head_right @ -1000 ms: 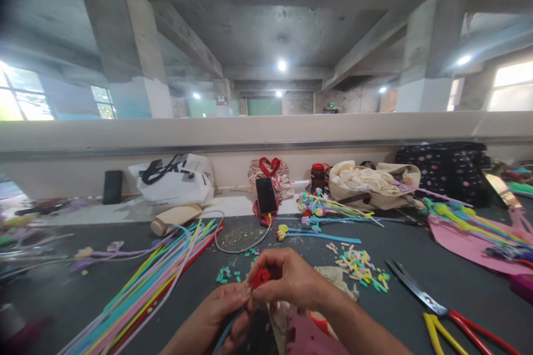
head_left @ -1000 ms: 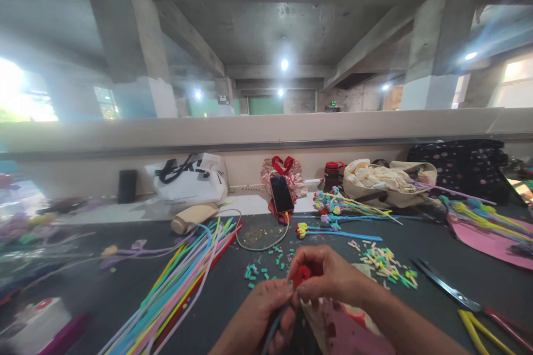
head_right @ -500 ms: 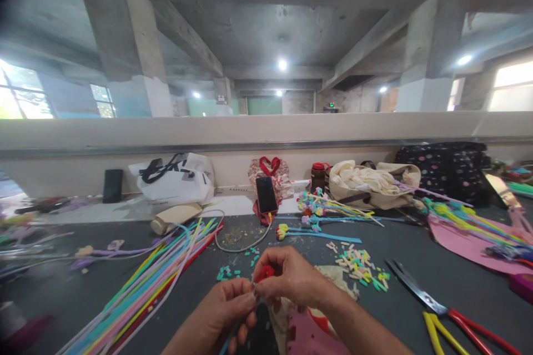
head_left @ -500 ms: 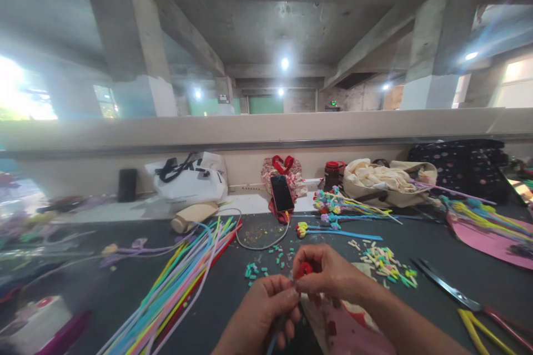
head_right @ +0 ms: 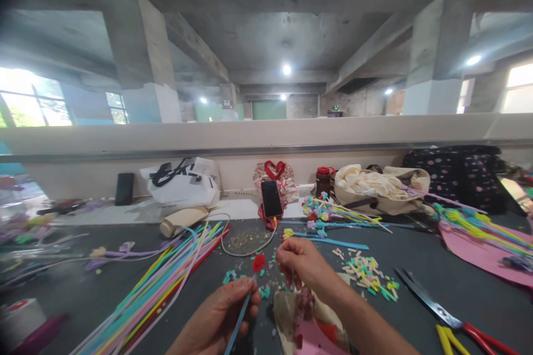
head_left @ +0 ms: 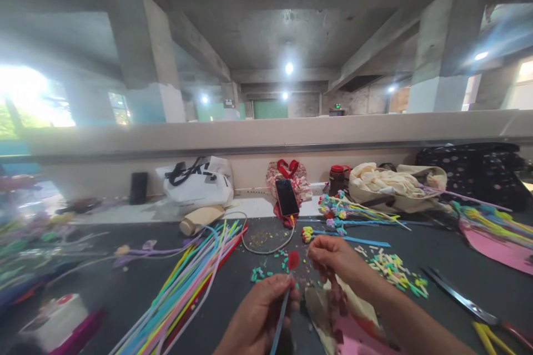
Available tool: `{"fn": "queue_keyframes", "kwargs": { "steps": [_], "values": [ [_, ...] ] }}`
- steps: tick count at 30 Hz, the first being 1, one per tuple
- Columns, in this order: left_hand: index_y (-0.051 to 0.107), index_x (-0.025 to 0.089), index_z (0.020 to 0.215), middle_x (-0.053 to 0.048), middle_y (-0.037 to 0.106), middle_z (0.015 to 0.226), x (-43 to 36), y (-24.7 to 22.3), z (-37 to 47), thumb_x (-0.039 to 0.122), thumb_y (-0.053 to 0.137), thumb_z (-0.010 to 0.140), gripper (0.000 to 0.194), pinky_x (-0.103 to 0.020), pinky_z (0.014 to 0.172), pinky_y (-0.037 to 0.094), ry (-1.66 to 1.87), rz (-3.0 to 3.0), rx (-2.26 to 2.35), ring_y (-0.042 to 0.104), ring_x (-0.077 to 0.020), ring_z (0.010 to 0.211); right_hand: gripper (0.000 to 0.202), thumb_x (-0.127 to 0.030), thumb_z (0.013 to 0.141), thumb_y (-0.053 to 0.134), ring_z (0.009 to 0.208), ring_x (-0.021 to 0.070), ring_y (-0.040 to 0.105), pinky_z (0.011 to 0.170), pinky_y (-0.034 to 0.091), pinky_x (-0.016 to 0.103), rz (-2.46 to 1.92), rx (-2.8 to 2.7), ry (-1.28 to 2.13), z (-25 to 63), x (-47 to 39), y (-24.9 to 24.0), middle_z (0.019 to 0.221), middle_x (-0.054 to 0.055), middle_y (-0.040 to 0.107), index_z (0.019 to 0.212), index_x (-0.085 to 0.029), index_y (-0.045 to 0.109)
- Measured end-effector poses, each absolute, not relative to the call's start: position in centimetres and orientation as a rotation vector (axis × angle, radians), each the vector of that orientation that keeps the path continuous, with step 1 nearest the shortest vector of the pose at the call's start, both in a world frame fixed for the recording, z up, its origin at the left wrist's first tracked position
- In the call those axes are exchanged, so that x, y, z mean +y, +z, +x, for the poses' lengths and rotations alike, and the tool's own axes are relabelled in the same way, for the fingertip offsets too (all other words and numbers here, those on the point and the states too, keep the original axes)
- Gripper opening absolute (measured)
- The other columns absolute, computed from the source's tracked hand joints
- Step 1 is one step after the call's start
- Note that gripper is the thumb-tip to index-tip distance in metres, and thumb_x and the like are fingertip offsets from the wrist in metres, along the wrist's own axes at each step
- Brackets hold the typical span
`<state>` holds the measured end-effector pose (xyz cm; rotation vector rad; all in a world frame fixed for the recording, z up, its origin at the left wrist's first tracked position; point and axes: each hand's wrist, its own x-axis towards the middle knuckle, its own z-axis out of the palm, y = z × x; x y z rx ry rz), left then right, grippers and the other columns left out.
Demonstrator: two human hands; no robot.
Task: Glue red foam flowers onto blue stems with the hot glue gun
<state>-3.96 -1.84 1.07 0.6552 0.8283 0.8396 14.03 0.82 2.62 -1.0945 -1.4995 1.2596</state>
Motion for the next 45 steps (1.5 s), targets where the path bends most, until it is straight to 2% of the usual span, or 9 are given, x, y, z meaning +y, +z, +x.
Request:
{"fn": "queue_keyframes", "kwargs": {
  "steps": [12,15,19,21,27,33,37,42,45],
  "values": [
    [0.054,0.013,0.067,0.003,0.049,0.05,-1.4,1.1,-4.0,0.024,0.051,0.076,0.015,-0.011,0.031,0.026,0.81,0.522,0.768,0.043,-0.0041,0.036,0.041,-0.049,0.081,0.039,0.024,0.0025,0.025,0.027,0.015,0.016,-1.129,-1.549,1.178,13.8,0.9,1.8,0.032,-0.01,0.033,0.053,-0.019,0.036],
    [0.052,0.013,0.068,0.004,0.047,0.05,-1.4,1.1,-4.2,0.024,0.05,0.077,0.014,-0.01,0.03,0.023,0.782,0.503,0.697,0.039,-0.0026,0.036,0.032,-0.043,0.079,0.045,0.027,0.0033,0.029,0.029,0.017,0.015,-1.104,-1.586,1.204,13.6,0.9,1.6,0.035,-0.011,0.036,0.057,-0.019,0.04],
    [0.05,0.013,0.069,0.005,0.046,0.051,-1.2,0.9,-4.3,0.024,0.053,0.075,0.012,-0.009,0.03,0.019,0.77,0.516,0.668,0.038,-0.002,0.037,0.009,-0.023,0.068,0.056,0.036,0.0045,0.041,0.034,0.027,0.014,-1.076,-1.636,1.223,13.5,1.1,1.4,0.046,-0.009,0.045,0.067,-0.017,0.048],
    [0.05,0.014,0.07,0.005,0.045,0.051,-1.2,0.9,-4.3,0.025,0.055,0.074,0.013,-0.01,0.03,0.02,0.766,0.528,0.672,0.037,-0.0019,0.036,0.009,-0.016,0.064,0.055,0.039,0.0049,0.044,0.037,0.031,0.015,-1.065,-1.64,1.232,13.5,1.2,1.3,0.05,-0.009,0.048,0.073,-0.017,0.052],
    [0.052,0.014,0.063,0.005,0.047,0.049,-1.6,1.0,-3.9,0.029,0.063,0.066,0.019,-0.012,0.03,0.024,0.824,0.713,0.752,0.039,-0.0032,0.035,0.014,-0.024,0.07,0.051,0.034,0.0055,0.038,0.035,0.027,0.017,-1.074,-1.594,1.272,13.9,1.2,1.4,0.043,-0.009,0.045,0.08,-0.017,0.057],
    [0.051,0.015,0.058,0.004,0.05,0.045,-1.9,0.9,-3.7,0.038,0.068,0.059,0.029,-0.014,0.035,0.028,0.894,0.886,0.862,0.043,-0.0043,0.037,0.024,-0.011,0.06,0.057,0.053,0.0066,0.047,0.045,0.033,0.016,-1.073,-1.639,1.13,14.0,0.9,2.3,0.065,-0.004,0.056,0.082,-0.016,0.061],
    [0.05,0.016,0.061,0.003,0.056,0.05,-2.0,1.0,-3.4,0.036,0.072,0.053,0.031,-0.015,0.036,0.029,0.939,0.914,0.891,0.045,-0.0052,0.039,0.013,-0.025,0.066,0.056,0.039,0.0067,0.042,0.037,0.028,0.017,-1.119,-1.595,1.27,13.8,0.7,2.5,0.045,-0.006,0.05,0.074,-0.015,0.059],
    [0.049,0.017,0.062,0.003,0.057,0.051,-2.1,1.0,-3.4,0.037,0.071,0.053,0.031,-0.015,0.036,0.029,0.922,0.913,0.906,0.045,-0.0056,0.039,0.014,-0.023,0.061,0.06,0.044,0.0063,0.047,0.038,0.028,0.016,-1.127,-1.545,1.218,13.7,0.7,2.7,0.054,-0.005,0.053,0.072,-0.016,0.057],
    [0.05,0.016,0.062,0.003,0.057,0.051,-2.0,0.9,-3.4,0.038,0.071,0.054,0.031,-0.015,0.036,0.028,0.904,0.923,0.921,0.046,-0.0059,0.039,0.011,-0.025,0.063,0.059,0.042,0.0062,0.046,0.037,0.028,0.016,-1.143,-1.539,1.217,13.6,0.6,2.7,0.049,-0.007,0.049,0.068,-0.015,0.055]
  ]
}}
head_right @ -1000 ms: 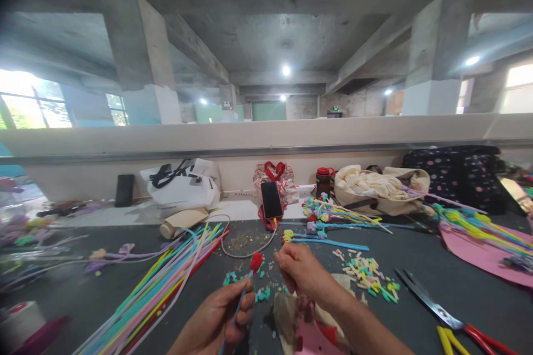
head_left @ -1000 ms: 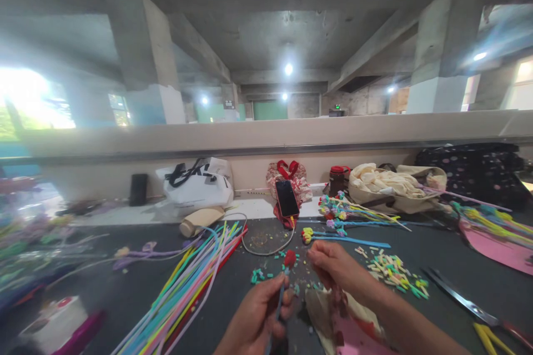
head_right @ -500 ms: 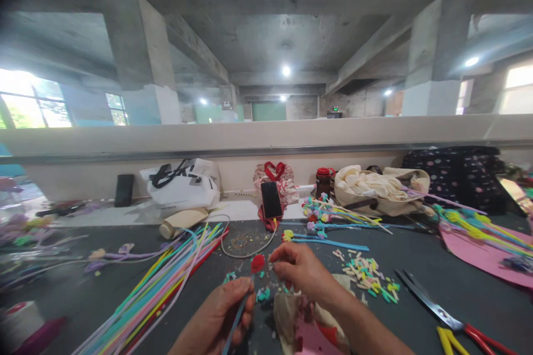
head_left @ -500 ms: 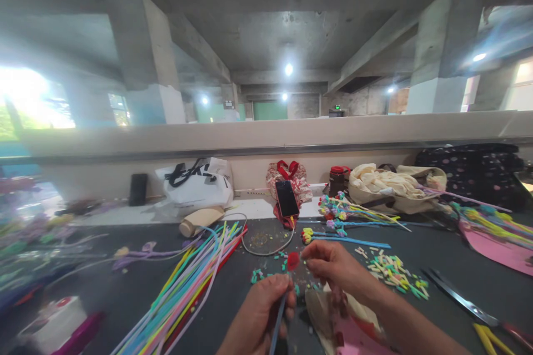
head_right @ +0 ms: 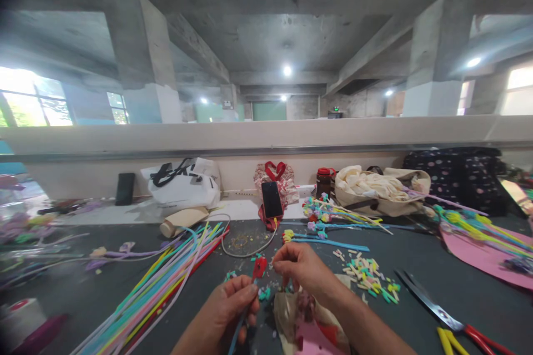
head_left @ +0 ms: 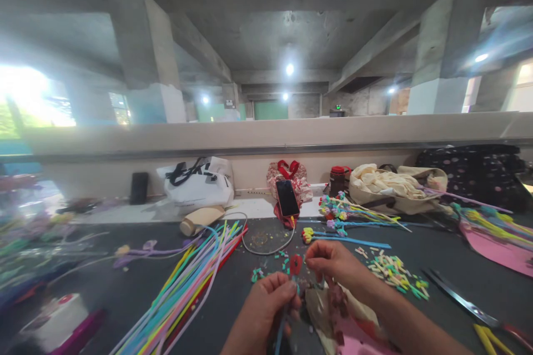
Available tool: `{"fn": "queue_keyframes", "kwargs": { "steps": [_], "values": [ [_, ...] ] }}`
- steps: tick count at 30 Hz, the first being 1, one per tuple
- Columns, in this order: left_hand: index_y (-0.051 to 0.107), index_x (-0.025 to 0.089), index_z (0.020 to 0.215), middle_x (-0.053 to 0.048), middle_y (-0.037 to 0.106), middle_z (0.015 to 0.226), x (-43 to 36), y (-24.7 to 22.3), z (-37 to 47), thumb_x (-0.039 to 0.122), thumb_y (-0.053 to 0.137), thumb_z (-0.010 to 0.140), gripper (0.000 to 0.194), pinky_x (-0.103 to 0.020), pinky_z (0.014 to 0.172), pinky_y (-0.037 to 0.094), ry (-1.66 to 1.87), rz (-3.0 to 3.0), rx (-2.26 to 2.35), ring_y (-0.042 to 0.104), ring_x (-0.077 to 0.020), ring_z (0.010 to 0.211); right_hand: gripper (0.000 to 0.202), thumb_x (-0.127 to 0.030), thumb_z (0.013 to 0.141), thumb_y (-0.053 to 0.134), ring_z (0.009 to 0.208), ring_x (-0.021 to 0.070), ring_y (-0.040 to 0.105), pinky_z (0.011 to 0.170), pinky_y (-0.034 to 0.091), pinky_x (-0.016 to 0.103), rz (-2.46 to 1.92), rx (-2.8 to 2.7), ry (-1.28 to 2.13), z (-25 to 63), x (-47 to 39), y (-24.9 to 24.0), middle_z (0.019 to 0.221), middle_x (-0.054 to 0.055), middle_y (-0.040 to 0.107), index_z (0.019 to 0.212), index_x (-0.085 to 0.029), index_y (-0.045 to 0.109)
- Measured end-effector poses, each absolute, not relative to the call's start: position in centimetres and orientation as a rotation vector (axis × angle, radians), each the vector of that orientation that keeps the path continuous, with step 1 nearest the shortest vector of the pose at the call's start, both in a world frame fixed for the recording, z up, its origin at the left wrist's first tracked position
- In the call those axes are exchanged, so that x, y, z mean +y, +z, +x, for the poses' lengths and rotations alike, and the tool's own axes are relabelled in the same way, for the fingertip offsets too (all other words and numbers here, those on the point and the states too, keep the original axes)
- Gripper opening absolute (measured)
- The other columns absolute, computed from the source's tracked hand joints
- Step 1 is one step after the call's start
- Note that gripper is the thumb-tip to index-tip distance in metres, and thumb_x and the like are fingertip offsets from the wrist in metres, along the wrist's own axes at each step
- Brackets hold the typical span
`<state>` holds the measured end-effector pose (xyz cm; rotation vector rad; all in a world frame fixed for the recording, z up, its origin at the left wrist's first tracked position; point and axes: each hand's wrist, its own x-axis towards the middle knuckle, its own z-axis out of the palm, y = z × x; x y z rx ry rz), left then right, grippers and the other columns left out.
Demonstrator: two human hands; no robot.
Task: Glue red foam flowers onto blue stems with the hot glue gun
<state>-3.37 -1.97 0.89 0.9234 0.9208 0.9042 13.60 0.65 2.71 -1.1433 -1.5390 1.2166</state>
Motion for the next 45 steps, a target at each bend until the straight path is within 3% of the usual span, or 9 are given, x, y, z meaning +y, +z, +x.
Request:
{"fn": "queue_keyframes", "kwargs": {
  "steps": [11,18,24,29,32,36,40,43,45],
  "values": [
    [0.048,0.016,0.061,0.004,0.055,0.049,-2.3,1.0,-3.4,0.033,0.065,0.061,0.024,-0.014,0.037,0.027,0.958,0.945,0.896,0.045,-0.005,0.039,0.021,-0.032,0.068,0.056,0.029,0.0039,0.035,0.029,0.023,0.014,-1.231,-1.581,1.267,13.7,0.6,2.1,0.039,-0.01,0.041,0.058,-0.018,0.043],
    [0.048,0.016,0.058,0.003,0.055,0.049,-2.2,0.9,-3.3,0.032,0.064,0.059,0.022,-0.016,0.035,0.025,0.936,0.946,0.889,0.045,-0.0061,0.039,0.023,-0.029,0.068,0.051,0.028,0.0044,0.03,0.03,0.023,0.015,-1.27,-1.711,1.116,13.9,0.7,1.1,0.036,-0.011,0.036,0.055,-0.021,0.034],
    [0.05,0.015,0.061,0.002,0.056,0.05,-2.4,1.2,-3.3,0.027,0.059,0.062,0.015,-0.016,0.035,0.025,0.956,0.918,0.859,0.045,-0.006,0.038,0.015,-0.015,0.062,0.054,0.041,0.0072,0.044,0.04,0.032,0.017,-1.268,-1.916,1.066,14.0,1.3,0.0,0.045,-0.007,0.047,0.056,-0.019,0.042],
    [0.05,0.016,0.059,0.002,0.056,0.049,-1.8,1.1,-3.5,0.027,0.06,0.061,0.016,-0.017,0.036,0.025,0.965,0.885,0.889,0.045,-0.0058,0.037,0.013,-0.011,0.06,0.054,0.041,0.0083,0.045,0.041,0.031,0.018,-1.248,-1.932,1.079,14.3,1.4,-0.3,0.047,-0.007,0.047,0.058,-0.02,0.044],
    [0.05,0.016,0.061,0.002,0.057,0.051,-1.5,1.0,-3.8,0.03,0.063,0.06,0.019,-0.017,0.037,0.025,0.988,0.884,0.881,0.045,-0.006,0.038,0.015,-0.007,0.06,0.052,0.047,0.0095,0.047,0.045,0.033,0.018,-1.191,-1.976,1.025,14.4,1.4,0.0,0.051,-0.007,0.049,0.068,-0.02,0.05],
    [0.052,0.015,0.064,0.003,0.057,0.052,-1.2,1.1,-4.4,0.036,0.066,0.058,0.026,-0.017,0.039,0.027,1.037,0.872,0.9,0.046,-0.0058,0.04,0.006,-0.014,0.067,0.052,0.054,0.0113,0.047,0.05,0.033,0.02,-1.212,-2.095,0.933,14.4,1.5,0.3,0.054,-0.005,0.05,0.065,-0.019,0.055],
    [0.051,0.016,0.067,0.003,0.058,0.053,-0.9,1.0,-4.9,0.038,0.067,0.058,0.029,-0.016,0.04,0.028,1.055,0.858,0.917,0.048,-0.0059,0.041,0.019,-0.024,0.072,0.052,0.052,0.0112,0.043,0.049,0.031,0.02,-1.278,-2.089,0.811,14.7,1.8,0.2,0.051,-0.005,0.046,0.054,-0.017,0.054],
    [0.05,0.016,0.066,0.004,0.057,0.052,-0.8,1.0,-4.9,0.036,0.067,0.057,0.028,-0.015,0.039,0.028,1.045,0.863,0.94,0.047,-0.0053,0.04,0.021,-0.024,0.071,0.054,0.048,0.0103,0.041,0.046,0.031,0.02,-1.294,-2.019,0.831,14.7,2.0,0.1,0.047,-0.005,0.043,0.05,-0.017,0.051],
    [0.05,0.016,0.065,0.004,0.056,0.051,-0.9,1.0,-4.7,0.035,0.067,0.058,0.027,-0.015,0.037,0.027,1.032,0.894,0.954,0.045,-0.005,0.039,0.012,-0.021,0.07,0.054,0.05,0.0104,0.043,0.048,0.034,0.02,-1.252,-1.959,0.929,14.6,1.8,0.3,0.051,-0.005,0.047,0.059,-0.017,0.056]
  ]
}}
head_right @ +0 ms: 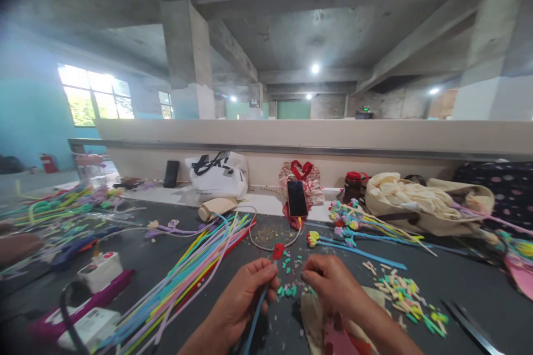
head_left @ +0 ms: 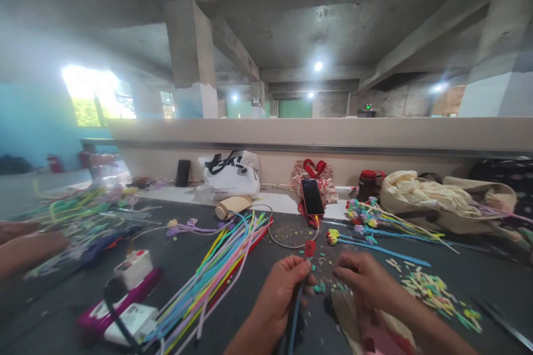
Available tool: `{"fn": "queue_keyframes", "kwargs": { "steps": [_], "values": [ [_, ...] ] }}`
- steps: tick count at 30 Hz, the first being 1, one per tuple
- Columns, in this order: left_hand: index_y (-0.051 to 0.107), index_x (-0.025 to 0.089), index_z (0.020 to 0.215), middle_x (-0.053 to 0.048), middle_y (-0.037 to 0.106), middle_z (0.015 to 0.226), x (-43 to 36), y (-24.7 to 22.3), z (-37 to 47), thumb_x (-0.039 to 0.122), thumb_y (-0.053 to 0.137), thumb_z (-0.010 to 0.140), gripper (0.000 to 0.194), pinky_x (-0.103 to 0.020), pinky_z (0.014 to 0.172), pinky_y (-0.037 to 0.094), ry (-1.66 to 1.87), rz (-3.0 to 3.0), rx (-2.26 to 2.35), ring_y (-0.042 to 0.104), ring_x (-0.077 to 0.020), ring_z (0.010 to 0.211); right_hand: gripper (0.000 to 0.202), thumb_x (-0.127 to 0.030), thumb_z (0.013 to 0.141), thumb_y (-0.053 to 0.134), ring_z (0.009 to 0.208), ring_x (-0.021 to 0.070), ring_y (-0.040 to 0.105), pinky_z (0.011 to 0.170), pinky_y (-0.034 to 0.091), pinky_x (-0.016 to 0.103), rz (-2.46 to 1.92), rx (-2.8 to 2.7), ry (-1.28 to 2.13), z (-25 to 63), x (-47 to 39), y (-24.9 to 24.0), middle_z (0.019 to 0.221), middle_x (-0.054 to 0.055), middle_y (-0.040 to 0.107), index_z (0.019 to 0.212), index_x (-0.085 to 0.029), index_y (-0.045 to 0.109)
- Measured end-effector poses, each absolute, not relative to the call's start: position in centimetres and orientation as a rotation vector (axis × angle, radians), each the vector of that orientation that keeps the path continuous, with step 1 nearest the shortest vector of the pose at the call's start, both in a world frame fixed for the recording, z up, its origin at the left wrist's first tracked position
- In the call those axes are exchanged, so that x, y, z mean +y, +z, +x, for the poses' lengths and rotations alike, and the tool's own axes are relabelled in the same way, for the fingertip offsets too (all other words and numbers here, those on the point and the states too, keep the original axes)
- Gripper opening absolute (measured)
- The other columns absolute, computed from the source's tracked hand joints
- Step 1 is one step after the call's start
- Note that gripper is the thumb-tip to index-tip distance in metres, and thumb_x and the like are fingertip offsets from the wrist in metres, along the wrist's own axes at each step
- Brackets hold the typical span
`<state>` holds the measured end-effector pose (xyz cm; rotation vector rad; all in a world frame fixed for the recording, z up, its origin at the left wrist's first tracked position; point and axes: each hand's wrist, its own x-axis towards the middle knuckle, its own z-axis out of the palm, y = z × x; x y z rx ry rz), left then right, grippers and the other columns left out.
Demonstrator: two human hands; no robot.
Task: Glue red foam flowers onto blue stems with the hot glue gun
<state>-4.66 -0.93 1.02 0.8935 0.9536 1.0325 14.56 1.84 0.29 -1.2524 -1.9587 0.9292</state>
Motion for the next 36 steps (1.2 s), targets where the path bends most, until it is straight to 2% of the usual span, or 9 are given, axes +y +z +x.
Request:
{"fn": "queue_keyframes", "kwargs": {
  "steps": [1,4,7,13,18,23,31,36],
  "values": [
    [0.049,0.016,0.065,0.005,0.056,0.05,-1.0,1.0,-4.5,0.034,0.067,0.057,0.026,-0.015,0.037,0.026,1.022,0.916,0.961,0.045,-0.0049,0.038,0.005,-0.02,0.069,0.056,0.053,0.0109,0.046,0.05,0.036,0.02,-1.209,-1.922,1.001,14.5,1.7,0.5,0.056,-0.004,0.052,0.067,-0.017,0.059],
    [0.048,0.017,0.063,0.005,0.055,0.048,-1.5,1.1,-4.0,0.032,0.065,0.058,0.023,-0.015,0.035,0.025,0.971,1.008,0.996,0.043,-0.005,0.035,0.033,-0.021,0.064,0.064,0.064,0.0122,0.052,0.058,0.04,0.022,-1.019,-1.789,1.24,14.3,1.1,1.3,0.079,0.0,0.06,0.096,-0.019,0.058],
    [0.049,0.017,0.062,0.005,0.053,0.045,-2.0,1.2,-3.7,0.032,0.063,0.061,0.02,-0.016,0.036,0.026,0.898,1.124,0.998,0.042,-0.0052,0.034,0.05,-0.021,0.059,0.069,0.066,0.0111,0.053,0.061,0.04,0.023,-0.902,-1.712,1.428,14.4,0.5,2.2,0.087,0.0,0.06,0.107,-0.021,0.054],
    [0.05,0.017,0.061,0.005,0.053,0.044,-2.5,1.2,-3.6,0.032,0.063,0.062,0.021,-0.017,0.036,0.027,0.789,1.248,0.963,0.041,-0.0055,0.034,0.039,-0.021,0.057,0.071,0.058,0.0075,0.047,0.053,0.035,0.017,-0.854,-1.811,1.622,14.5,-0.5,3.3,0.07,-0.005,0.057,0.095,-0.019,0.06],
    [0.048,0.017,0.062,0.006,0.053,0.045,-2.7,1.2,-3.5,0.033,0.064,0.061,0.023,-0.017,0.036,0.026,0.754,1.256,0.953,0.04,-0.0052,0.033,0.025,-0.022,0.059,0.07,0.054,0.0067,0.046,0.05,0.033,0.017,-0.851,-1.782,1.588,14.0,-0.9,3.2,0.066,-0.004,0.058,0.083,-0.016,0.062],
    [0.047,0.017,0.063,0.005,0.052,0.046,-2.8,1.3,-3.4,0.033,0.062,0.062,0.022,-0.016,0.036,0.025,0.746,1.26,0.972,0.04,-0.0051,0.034,0.021,-0.022,0.059,0.07,0.053,0.0072,0.046,0.049,0.034,0.017,-0.874,-1.776,1.542,13.9,-0.9,3.1,0.061,-0.005,0.056,0.077,-0.015,0.061],
    [0.047,0.017,0.064,0.004,0.055,0.048,-2.8,1.3,-3.3,0.034,0.061,0.063,0.022,-0.016,0.036,0.027,0.711,1.227,0.985,0.044,-0.0054,0.035,0.014,-0.017,0.061,0.064,0.049,0.0063,0.045,0.044,0.03,0.015,-0.969,-1.834,1.44,13.5,-1.1,3.4,0.056,-0.006,0.052,0.074,-0.016,0.057],
    [0.05,0.016,0.066,0.006,0.053,0.045,-3.0,1.2,-3.4,0.029,0.061,0.062,0.017,-0.015,0.036,0.03,0.67,1.227,0.984,0.042,-0.0043,0.034,0.022,-0.017,0.059,0.066,0.052,0.0066,0.044,0.046,0.033,0.015,-1.002,-1.917,1.369,14.0,-1.1,2.8,0.059,-0.006,0.052,0.079,-0.015,0.058]
  ]
}}
